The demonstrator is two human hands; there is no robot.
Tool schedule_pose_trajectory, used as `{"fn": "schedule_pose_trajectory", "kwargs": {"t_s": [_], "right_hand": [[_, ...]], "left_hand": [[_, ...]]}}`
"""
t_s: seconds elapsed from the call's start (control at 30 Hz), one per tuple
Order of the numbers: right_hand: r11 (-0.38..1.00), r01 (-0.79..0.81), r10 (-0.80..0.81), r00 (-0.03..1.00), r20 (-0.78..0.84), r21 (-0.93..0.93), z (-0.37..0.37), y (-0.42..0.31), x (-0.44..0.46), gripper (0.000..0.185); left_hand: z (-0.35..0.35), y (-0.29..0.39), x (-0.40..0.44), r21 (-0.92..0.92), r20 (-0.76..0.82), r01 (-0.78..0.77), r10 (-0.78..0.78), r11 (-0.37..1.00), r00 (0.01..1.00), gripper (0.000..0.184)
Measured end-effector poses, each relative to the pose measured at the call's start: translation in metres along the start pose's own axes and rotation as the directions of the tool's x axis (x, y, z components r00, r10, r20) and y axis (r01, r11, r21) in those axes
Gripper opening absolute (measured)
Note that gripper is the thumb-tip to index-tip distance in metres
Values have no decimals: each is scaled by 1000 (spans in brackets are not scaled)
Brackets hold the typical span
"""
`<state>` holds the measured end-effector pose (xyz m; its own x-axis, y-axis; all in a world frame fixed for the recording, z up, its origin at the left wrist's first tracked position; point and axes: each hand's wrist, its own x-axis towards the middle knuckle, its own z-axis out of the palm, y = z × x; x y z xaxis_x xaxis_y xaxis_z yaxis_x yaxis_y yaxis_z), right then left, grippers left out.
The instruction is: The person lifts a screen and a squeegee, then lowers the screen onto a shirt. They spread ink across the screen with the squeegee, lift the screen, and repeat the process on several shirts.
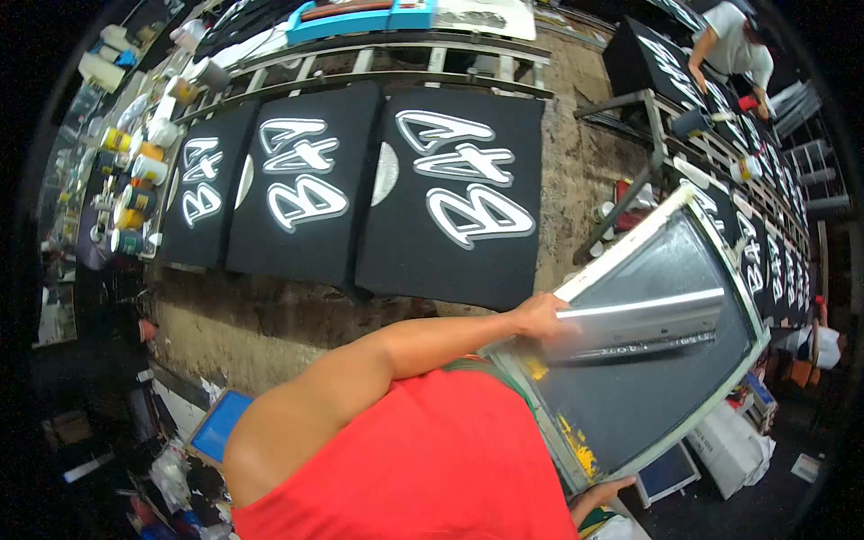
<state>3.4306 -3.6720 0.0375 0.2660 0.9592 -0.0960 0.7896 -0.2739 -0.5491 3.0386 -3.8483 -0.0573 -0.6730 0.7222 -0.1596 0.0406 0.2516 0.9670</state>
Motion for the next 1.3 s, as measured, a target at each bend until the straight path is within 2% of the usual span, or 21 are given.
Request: {"fn": "schedule_pose_trajectory", "kwargs": {"t_s": [0.07,0.1,0.2,0.27,0.4,0.47,0.6,0.67,0.7,0.83,0.93,1.0,1.03,1.07,1.1,1.13,1.23,1.3], "right_hand": [[984,-91,93,996,-10,155,-13,30,15,108],[964,-133,139,990,-10,231,-18,40,28,107],[940,-198,208,978,-9,279,-21,61,82,107],[931,-223,231,973,4,288,-23,73,130,107],[925,-248,246,968,45,287,-35,95,247,106],[926,-251,242,968,64,282,-38,95,303,106],[938,-239,215,969,119,251,-36,87,403,107],[951,-233,198,964,180,201,-26,76,447,110],[937,-203,150,968,200,284,-21,56,457,105],[928,-193,98,952,289,319,11,-5,521,98],[982,-118,80,967,242,147,57,-71,575,103],[994,-9,-22,959,281,109,75,-113,602,101],[997,54,-68,969,238,63,90,-133,617,100],[994,92,-105,959,265,61,95,-157,628,98],[993,101,-117,923,366,63,91,-191,628,100],[993,97,-113,925,362,62,104,-211,637,100],[977,204,-213,913,349,61,142,-260,677,95],[940,337,-274,832,483,-47,162,-296,709,96]], "left_hand": [[27,20,15,-93,174,123,-106,988,979,79],[43,31,23,-86,188,124,-107,989,976,79],[100,58,49,-55,279,135,-115,989,953,74],[151,71,67,-32,234,53,-44,998,971,34],[251,99,108,-39,258,100,-87,994,962,38],[298,106,135,-20,207,102,-96,995,974,64],[350,123,177,84,110,80,-89,993,990,63],[360,137,196,78,82,131,-138,988,987,64],[364,141,206,76,59,120,-125,990,990,56],[373,154,256,61,-45,120,-118,991,992,54],[362,160,309,-23,-38,175,-176,984,984,47],[361,152,348,-59,-91,155,-160,986,983,42],[359,160,359,-51,-140,208,-213,977,967,42],[360,156,372,-25,-203,183,-184,983,962,49],[358,158,379,32,-253,185,-171,982,952,50],[357,149,388,-30,-247,206,-207,978,947,51],[364,166,399,19,-338,279,-257,960,906,52],[377,170,406,32,-413,340,-297,940,861,53]]}}
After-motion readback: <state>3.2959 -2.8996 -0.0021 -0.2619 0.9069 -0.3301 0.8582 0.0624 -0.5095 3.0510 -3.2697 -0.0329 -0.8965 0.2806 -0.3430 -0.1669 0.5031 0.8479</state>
